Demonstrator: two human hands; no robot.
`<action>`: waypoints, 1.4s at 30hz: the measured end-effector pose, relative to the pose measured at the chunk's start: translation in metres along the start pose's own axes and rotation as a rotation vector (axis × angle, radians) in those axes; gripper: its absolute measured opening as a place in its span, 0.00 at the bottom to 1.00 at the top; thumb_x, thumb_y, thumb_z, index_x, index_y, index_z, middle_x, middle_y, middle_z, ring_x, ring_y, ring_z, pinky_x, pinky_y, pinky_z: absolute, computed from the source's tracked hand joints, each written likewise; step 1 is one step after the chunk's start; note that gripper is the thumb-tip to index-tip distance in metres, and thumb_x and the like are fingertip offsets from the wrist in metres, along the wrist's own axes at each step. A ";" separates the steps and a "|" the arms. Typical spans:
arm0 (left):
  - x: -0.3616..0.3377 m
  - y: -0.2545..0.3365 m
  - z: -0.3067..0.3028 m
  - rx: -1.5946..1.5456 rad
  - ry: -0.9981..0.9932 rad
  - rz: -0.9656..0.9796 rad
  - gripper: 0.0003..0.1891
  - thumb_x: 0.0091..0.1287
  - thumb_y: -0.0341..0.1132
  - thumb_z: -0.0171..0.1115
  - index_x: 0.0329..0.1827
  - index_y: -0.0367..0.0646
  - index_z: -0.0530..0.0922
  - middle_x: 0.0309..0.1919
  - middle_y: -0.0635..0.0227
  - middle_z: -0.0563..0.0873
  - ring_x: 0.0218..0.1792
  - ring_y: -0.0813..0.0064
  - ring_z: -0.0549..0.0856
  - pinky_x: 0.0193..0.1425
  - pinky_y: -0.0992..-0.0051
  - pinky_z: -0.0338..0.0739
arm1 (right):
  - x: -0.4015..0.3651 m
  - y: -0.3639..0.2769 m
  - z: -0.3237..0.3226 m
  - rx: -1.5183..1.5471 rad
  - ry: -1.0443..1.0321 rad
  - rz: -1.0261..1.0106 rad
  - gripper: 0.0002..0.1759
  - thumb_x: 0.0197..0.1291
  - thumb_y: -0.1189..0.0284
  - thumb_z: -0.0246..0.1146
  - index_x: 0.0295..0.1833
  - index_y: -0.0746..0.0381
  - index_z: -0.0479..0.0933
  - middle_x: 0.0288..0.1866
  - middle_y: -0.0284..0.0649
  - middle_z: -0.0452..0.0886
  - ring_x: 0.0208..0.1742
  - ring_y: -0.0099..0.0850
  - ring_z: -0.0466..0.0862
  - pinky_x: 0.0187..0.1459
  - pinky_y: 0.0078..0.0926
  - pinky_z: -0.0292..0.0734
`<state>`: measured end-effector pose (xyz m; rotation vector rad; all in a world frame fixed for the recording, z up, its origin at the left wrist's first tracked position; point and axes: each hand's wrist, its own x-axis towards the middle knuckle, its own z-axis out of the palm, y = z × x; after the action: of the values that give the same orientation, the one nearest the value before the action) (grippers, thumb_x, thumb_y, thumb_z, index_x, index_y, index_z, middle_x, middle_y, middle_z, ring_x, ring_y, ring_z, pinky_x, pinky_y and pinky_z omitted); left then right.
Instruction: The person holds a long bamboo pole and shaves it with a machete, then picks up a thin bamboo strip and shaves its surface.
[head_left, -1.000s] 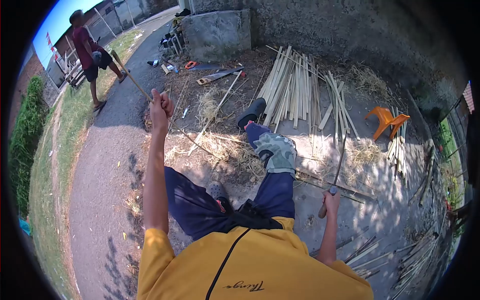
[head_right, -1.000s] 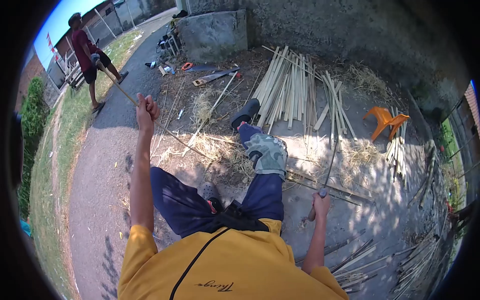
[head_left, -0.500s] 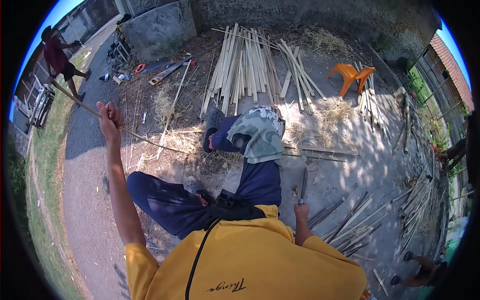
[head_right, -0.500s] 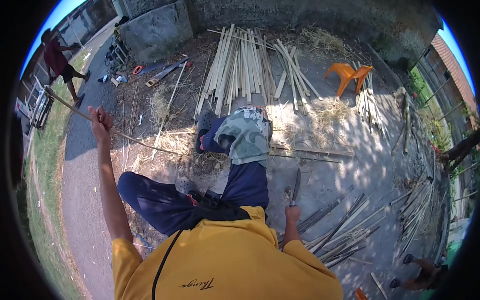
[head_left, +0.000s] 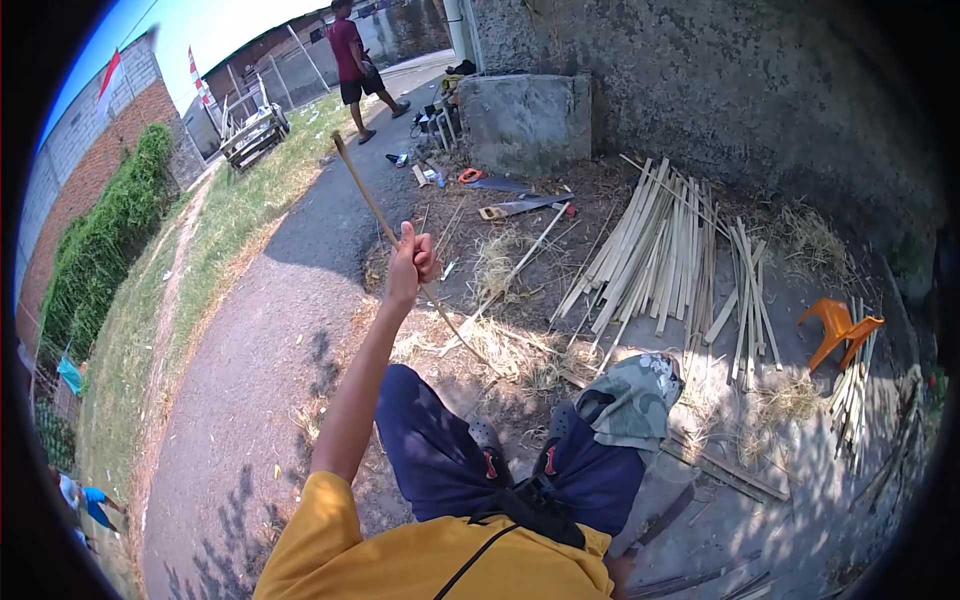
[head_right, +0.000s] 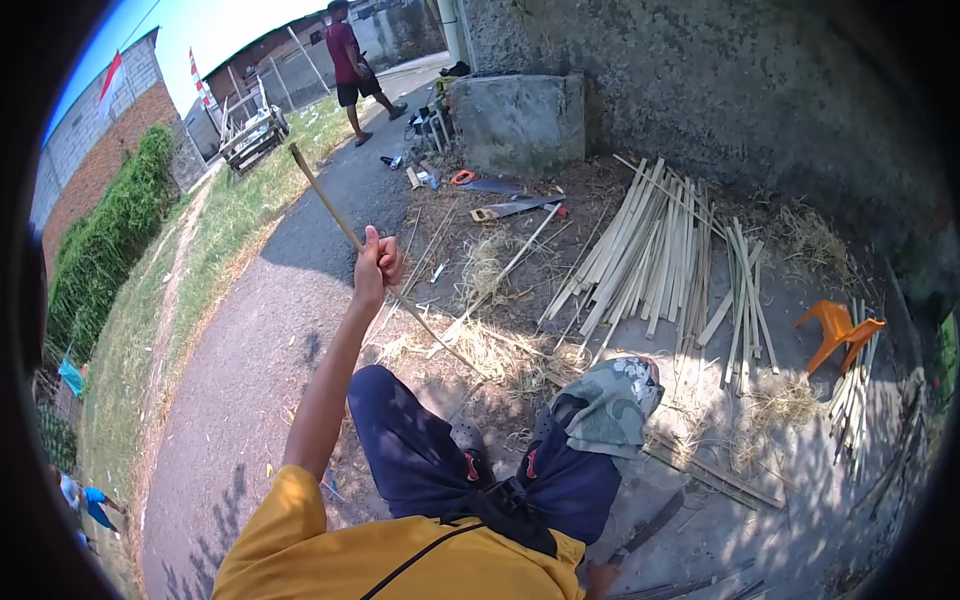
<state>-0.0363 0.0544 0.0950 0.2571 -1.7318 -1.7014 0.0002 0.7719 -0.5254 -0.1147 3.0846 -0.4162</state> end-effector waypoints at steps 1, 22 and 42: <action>0.003 -0.002 -0.001 -0.005 0.042 -0.011 0.33 0.75 0.68 0.32 0.19 0.52 0.56 0.12 0.80 0.56 0.13 0.84 0.52 0.17 0.76 0.43 | -0.010 -0.007 0.001 -0.005 -0.001 0.015 0.25 0.51 0.57 0.64 0.44 0.67 0.81 0.47 0.58 0.83 0.44 0.58 0.84 0.46 0.52 0.79; 0.040 -0.010 -0.072 -0.425 -0.083 -0.099 0.27 0.72 0.49 0.57 0.18 0.54 0.53 0.15 0.79 0.52 0.18 0.80 0.52 0.36 0.74 0.55 | -0.051 -0.069 -0.177 0.284 -0.815 0.457 0.29 0.51 0.53 0.65 0.49 0.68 0.79 0.49 0.58 0.83 0.47 0.60 0.83 0.51 0.51 0.77; -0.029 -0.003 -0.086 -0.140 0.259 0.184 0.18 0.60 0.35 0.49 0.14 0.57 0.54 0.12 0.79 0.54 0.19 0.80 0.59 0.39 0.72 0.57 | 0.052 -0.061 -0.194 0.197 -0.781 0.378 0.34 0.48 0.53 0.67 0.53 0.70 0.77 0.50 0.58 0.83 0.51 0.60 0.82 0.55 0.48 0.77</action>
<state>0.0350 0.0020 0.0743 0.2353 -1.3975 -1.5721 -0.0545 0.7607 -0.3228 0.2481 2.2184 -0.4986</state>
